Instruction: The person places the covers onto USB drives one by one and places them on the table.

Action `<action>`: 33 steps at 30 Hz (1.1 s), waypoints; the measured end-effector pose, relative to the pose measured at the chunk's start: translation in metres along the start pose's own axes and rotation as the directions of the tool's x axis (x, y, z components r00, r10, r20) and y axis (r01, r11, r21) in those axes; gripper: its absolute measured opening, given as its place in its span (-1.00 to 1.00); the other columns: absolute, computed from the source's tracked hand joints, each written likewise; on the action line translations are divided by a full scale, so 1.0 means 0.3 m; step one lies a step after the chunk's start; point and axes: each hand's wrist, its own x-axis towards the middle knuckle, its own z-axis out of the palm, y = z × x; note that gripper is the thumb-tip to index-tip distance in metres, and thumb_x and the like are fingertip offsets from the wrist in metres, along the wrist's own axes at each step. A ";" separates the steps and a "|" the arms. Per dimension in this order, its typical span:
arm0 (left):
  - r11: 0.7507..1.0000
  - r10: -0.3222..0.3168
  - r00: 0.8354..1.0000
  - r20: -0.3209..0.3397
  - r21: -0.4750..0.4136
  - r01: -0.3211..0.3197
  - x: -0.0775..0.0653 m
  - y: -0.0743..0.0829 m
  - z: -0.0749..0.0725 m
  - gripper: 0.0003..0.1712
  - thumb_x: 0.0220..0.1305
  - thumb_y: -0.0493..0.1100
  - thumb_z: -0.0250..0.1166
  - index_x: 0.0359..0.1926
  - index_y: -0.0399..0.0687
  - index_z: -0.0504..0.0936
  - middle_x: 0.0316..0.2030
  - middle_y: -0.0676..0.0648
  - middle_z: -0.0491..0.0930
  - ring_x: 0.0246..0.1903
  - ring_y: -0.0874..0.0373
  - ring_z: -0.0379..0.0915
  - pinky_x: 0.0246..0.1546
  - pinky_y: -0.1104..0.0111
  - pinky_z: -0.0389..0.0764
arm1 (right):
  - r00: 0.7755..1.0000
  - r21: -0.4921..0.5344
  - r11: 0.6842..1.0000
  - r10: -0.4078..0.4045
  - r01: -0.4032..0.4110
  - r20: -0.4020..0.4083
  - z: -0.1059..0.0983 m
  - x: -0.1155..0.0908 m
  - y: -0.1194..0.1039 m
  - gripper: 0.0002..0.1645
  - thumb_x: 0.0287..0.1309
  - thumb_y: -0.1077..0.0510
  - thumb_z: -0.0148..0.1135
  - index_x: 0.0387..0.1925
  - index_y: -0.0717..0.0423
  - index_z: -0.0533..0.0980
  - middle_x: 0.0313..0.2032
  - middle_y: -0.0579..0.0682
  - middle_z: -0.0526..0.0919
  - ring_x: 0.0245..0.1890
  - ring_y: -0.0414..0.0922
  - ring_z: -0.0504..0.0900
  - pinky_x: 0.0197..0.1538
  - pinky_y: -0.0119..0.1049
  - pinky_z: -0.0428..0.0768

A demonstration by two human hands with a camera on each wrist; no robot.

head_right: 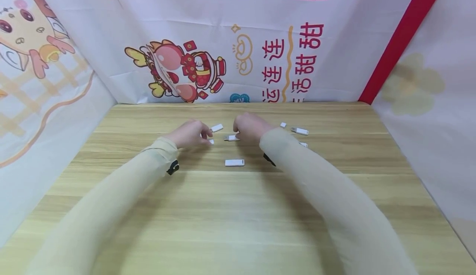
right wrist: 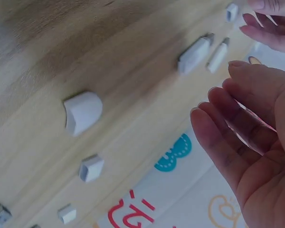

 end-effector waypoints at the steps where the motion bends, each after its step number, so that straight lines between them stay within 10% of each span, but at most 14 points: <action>1: 1.000 -0.001 1.000 0.003 -0.003 0.001 0.009 -0.006 0.006 -0.67 0.00 -0.07 0.42 -0.18 -0.08 0.67 -0.41 0.04 0.54 -0.35 0.14 0.42 -0.23 0.31 0.42 | 1.000 0.006 1.000 0.010 -0.010 0.011 0.006 0.012 0.003 -0.74 0.07 0.17 0.29 -0.14 0.09 0.62 -0.27 -0.06 0.62 -0.28 -0.16 0.52 -0.09 -0.24 0.51; 18: 1.000 0.010 1.000 -0.026 -0.005 -0.011 0.054 -0.042 0.052 -0.87 -0.01 -0.04 0.42 -0.49 0.08 0.65 -0.51 0.10 0.55 -0.40 0.13 0.40 -0.24 0.29 0.41 | 1.000 -0.003 1.000 -0.019 0.019 -0.020 0.114 0.118 0.058 -0.75 0.03 0.04 0.33 -0.21 0.01 0.65 -0.34 -0.14 0.61 -0.34 -0.23 0.52 -0.11 -0.31 0.51; 33: 0.998 0.056 0.994 -0.096 -0.004 -0.057 -0.004 0.009 0.056 -0.84 0.02 -0.13 0.41 -0.33 -0.06 0.70 -0.45 0.11 0.59 -0.40 0.22 0.45 -0.22 0.34 0.47 | 0.998 0.022 0.999 -0.022 0.024 -0.055 0.098 0.037 0.057 -0.85 0.05 0.05 0.32 -0.31 -0.02 0.65 -0.42 -0.18 0.60 -0.39 -0.22 0.51 -0.18 -0.32 0.50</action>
